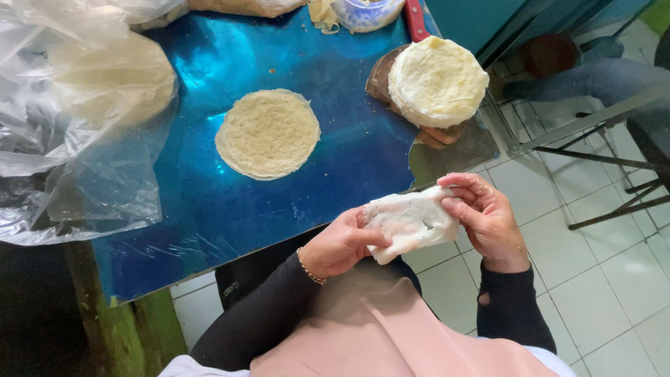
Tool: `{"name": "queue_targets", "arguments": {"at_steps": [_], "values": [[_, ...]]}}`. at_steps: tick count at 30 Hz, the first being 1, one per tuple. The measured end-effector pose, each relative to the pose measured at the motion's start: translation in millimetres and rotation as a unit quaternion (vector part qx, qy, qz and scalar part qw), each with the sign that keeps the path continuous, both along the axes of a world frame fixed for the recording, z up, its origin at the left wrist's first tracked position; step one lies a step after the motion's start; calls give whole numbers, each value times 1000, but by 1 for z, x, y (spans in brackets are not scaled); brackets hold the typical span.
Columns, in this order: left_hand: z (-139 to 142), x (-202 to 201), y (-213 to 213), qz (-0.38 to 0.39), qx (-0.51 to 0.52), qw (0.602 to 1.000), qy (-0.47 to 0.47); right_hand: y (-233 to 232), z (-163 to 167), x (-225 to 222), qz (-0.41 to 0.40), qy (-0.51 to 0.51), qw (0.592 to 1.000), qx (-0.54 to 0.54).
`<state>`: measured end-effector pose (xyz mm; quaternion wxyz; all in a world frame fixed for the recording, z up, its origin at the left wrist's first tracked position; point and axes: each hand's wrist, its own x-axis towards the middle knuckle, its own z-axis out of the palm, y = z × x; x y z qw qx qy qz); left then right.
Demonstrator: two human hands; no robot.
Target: The person sits at a blue table and peels thin, round pastry sheets one at a time from a stack, pulling each sheet free by hand and placing it aside. They work through the stack, occasionally turning or repositioning the remaining pile, with bags of dough and a knife on the table.
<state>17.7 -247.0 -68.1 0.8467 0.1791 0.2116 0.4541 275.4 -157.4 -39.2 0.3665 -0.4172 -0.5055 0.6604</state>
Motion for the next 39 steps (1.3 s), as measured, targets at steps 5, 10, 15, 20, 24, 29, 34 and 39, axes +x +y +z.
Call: {"name": "queue_targets", "arguments": {"at_steps": [5, 10, 15, 20, 24, 29, 34, 39], "values": [[6, 14, -6, 16, 0, 1000, -12, 3, -10, 15, -8, 24, 1000, -2], [17, 17, -5, 8, 19, 999, -28, 2, -7, 21, -7, 18, 1000, 9], [26, 21, 10, 54, 112, 988, 95, 0, 11, 11, -62, -32, 987, 147], [36, 18, 93, 138, 297, 889, 320, 36, 38, -1, -131, -59, 954, 264], [55, 10, 189, 212, 313, 842, 386, 104, 47, -19, -146, -47, 938, 312], [60, -7, 241, 264, 325, 728, 542, 173, 36, -44, -125, -99, 914, 373], [40, -9, 256, 312, 371, 643, 593, 188, 23, -45, -124, -158, 896, 395], [17, -7, 262, 360, 415, 651, 525, 179, 22, -44, -151, -213, 857, 444]]}}
